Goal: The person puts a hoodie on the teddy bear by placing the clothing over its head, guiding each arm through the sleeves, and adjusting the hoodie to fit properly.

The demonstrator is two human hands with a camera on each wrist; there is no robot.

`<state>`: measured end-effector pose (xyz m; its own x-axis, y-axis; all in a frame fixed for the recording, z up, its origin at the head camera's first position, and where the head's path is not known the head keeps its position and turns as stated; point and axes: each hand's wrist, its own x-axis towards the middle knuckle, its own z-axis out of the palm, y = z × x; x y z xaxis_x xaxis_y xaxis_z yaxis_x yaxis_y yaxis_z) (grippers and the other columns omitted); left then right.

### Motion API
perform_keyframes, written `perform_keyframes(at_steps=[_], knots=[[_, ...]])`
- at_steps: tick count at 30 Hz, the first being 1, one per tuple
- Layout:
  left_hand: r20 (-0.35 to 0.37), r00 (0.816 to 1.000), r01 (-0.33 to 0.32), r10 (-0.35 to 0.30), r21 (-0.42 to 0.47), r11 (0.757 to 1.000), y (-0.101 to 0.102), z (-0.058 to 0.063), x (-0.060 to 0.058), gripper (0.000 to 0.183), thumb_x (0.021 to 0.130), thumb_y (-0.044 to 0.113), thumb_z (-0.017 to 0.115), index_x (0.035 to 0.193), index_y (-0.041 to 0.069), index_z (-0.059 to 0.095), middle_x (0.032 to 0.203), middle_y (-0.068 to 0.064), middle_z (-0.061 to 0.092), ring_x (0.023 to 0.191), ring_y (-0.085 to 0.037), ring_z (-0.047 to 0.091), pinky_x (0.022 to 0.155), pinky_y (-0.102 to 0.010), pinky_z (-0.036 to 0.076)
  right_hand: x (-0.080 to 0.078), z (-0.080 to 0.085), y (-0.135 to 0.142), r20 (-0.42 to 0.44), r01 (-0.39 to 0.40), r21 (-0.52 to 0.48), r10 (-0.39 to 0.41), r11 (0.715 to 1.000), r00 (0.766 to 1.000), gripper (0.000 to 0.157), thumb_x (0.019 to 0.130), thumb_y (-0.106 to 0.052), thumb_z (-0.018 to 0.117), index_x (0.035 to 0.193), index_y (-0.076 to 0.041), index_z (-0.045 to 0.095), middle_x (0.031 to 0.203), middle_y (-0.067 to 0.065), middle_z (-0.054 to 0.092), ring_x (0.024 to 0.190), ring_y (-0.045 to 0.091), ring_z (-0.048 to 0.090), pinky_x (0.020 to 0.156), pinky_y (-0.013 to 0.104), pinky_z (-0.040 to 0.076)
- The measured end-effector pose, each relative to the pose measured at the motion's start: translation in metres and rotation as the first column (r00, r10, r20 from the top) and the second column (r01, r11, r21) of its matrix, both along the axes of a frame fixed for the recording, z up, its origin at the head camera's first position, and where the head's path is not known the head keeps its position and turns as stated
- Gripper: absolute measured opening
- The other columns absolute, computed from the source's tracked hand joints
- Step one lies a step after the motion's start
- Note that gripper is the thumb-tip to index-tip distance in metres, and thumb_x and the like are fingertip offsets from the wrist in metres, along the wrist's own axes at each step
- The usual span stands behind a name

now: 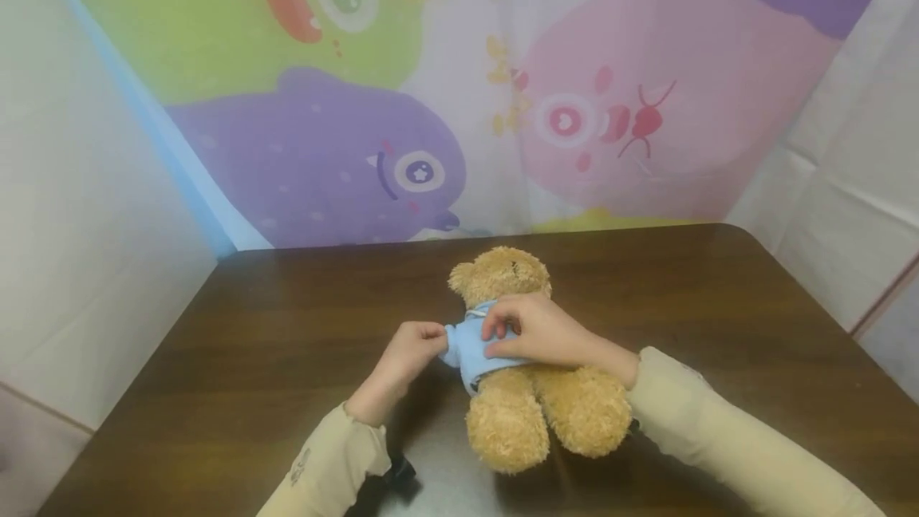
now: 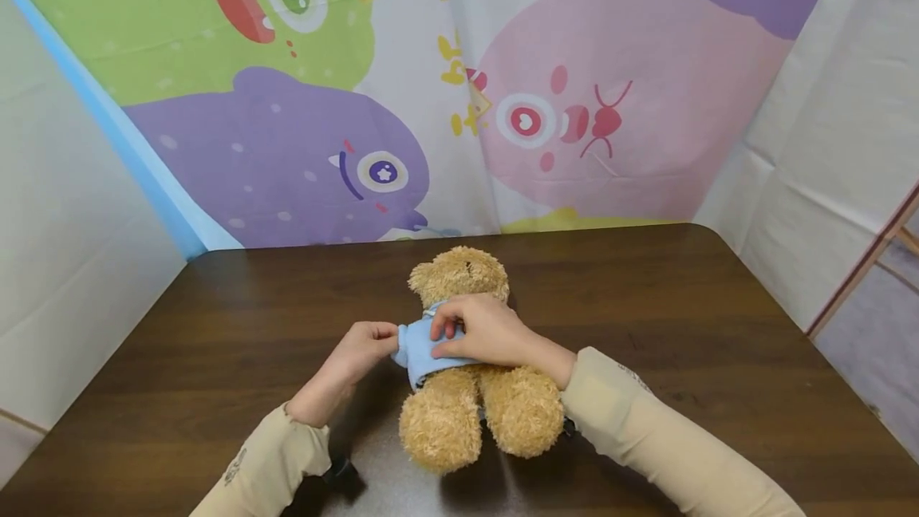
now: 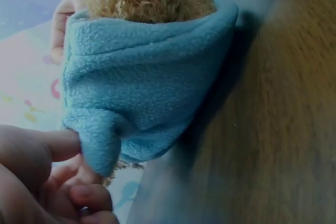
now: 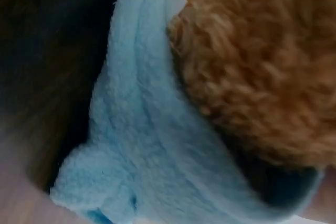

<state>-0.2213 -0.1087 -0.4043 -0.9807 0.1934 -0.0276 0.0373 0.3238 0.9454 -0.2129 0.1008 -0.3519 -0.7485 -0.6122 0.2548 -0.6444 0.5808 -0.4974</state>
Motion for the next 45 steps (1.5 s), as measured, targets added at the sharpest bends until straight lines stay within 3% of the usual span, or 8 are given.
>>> perform_keyframes(at_steps=[4, 9, 16, 21, 27, 35, 39, 45], knots=[[0.103, 0.994, 0.044, -0.039, -0.051, 0.998, -0.001, 0.001, 0.002, 0.023, 0.078, 0.009, 0.053, 0.055, 0.006, 0.053, 0.05, 0.005, 0.037, 0.053, -0.01, 0.033, 0.053, -0.023, 0.028, 0.001, -0.004, -0.009, -0.106, 0.075, 0.063, -0.068, 0.995, 0.992, 0.016, 0.071, -0.035, 0.074, 0.073, -0.028, 0.06, 0.068, -0.015, 0.05, 0.06, 0.001, 0.045, 0.056, 0.02, 0.038], [0.191, 0.975, 0.119, -0.11, -0.036, 0.992, -0.002, 0.004, 0.004, 0.024, 0.078, 0.012, 0.054, 0.055, 0.011, 0.049, 0.044, 0.006, 0.029, 0.045, -0.008, 0.026, 0.047, -0.023, 0.023, 0.002, -0.01, -0.019, -0.249, 0.177, 0.112, -0.145, 0.978, 0.958, 0.014, 0.068, -0.033, 0.072, 0.068, -0.028, 0.058, 0.062, -0.016, 0.046, 0.057, 0.002, 0.041, 0.055, 0.02, 0.035], [0.208, 0.954, 0.218, -0.215, 0.009, 0.976, -0.004, 0.006, 0.006, 0.017, 0.079, 0.013, 0.055, 0.063, 0.008, 0.058, 0.042, 0.008, 0.028, 0.042, -0.006, 0.025, 0.048, -0.022, 0.025, 0.004, -0.013, -0.029, -0.337, 0.293, 0.146, -0.231, 0.945, 0.913, 0.007, 0.07, -0.028, 0.068, 0.066, -0.026, 0.062, 0.055, -0.016, 0.044, 0.052, 0.004, 0.038, 0.059, 0.024, 0.033], [0.2, 0.934, 0.292, -0.296, 0.051, 0.955, -0.004, 0.01, 0.009, 0.014, 0.08, 0.009, 0.05, 0.066, 0.007, 0.052, 0.044, 0.008, 0.028, 0.042, -0.006, 0.025, 0.046, -0.021, 0.023, 0.003, -0.015, -0.032, -0.353, 0.29, 0.116, -0.233, 0.95, 0.906, 0.004, 0.07, -0.024, 0.067, 0.067, -0.023, 0.064, 0.055, -0.015, 0.046, 0.052, 0.003, 0.038, 0.06, 0.023, 0.031], [0.217, 0.919, 0.312, -0.329, 0.109, 0.944, -0.001, 0.01, 0.009, 0.019, 0.08, 0.007, 0.048, 0.063, 0.012, 0.043, 0.048, 0.007, 0.03, 0.045, -0.005, 0.028, 0.048, -0.02, 0.025, 0.001, -0.016, -0.028, -0.297, 0.228, 0.07, -0.198, 0.971, 0.934, 0.007, 0.071, -0.022, 0.069, 0.069, -0.024, 0.062, 0.057, -0.016, 0.044, 0.055, 0.003, 0.038, 0.063, 0.023, 0.03], [0.275, 0.927, 0.2, -0.256, 0.216, 0.956, 0.006, 0.004, 0.008, 0.013, 0.075, 0.006, 0.046, 0.063, 0.011, 0.042, 0.054, 0.006, 0.042, 0.052, -0.005, 0.042, 0.053, -0.019, 0.037, 0.002, -0.017, -0.018, -0.191, 0.173, 0.003, -0.17, 0.985, 0.967, 0.008, 0.073, -0.021, 0.064, 0.069, -0.025, 0.057, 0.06, -0.015, 0.046, 0.055, 0.001, 0.04, 0.061, 0.022, 0.035], [0.291, 0.916, 0.19, -0.276, 0.29, 0.938, 0.005, 0.002, 0.006, 0.007, 0.075, 0.004, 0.043, 0.071, 0.01, 0.042, 0.055, 0.006, 0.044, 0.054, -0.005, 0.045, 0.054, -0.019, 0.038, 0.003, -0.018, -0.014, -0.069, 0.184, -0.093, -0.19, 0.979, 0.979, 0.008, 0.068, -0.016, 0.059, 0.068, -0.022, 0.054, 0.06, -0.012, 0.048, 0.052, 0.003, 0.04, 0.05, 0.019, 0.036], [0.324, 0.903, 0.132, -0.28, 0.411, 0.902, 0.001, 0.003, 0.005, 0.015, 0.077, 0.002, 0.042, 0.067, 0.011, 0.038, 0.055, 0.007, 0.033, 0.052, -0.006, 0.034, 0.054, -0.02, 0.033, 0.005, -0.02, -0.012, 0.022, 0.203, -0.16, -0.202, 0.966, 0.979, 0.008, 0.068, -0.014, 0.059, 0.069, -0.02, 0.054, 0.063, -0.01, 0.049, 0.048, 0.003, 0.037, 0.049, 0.02, 0.035]])
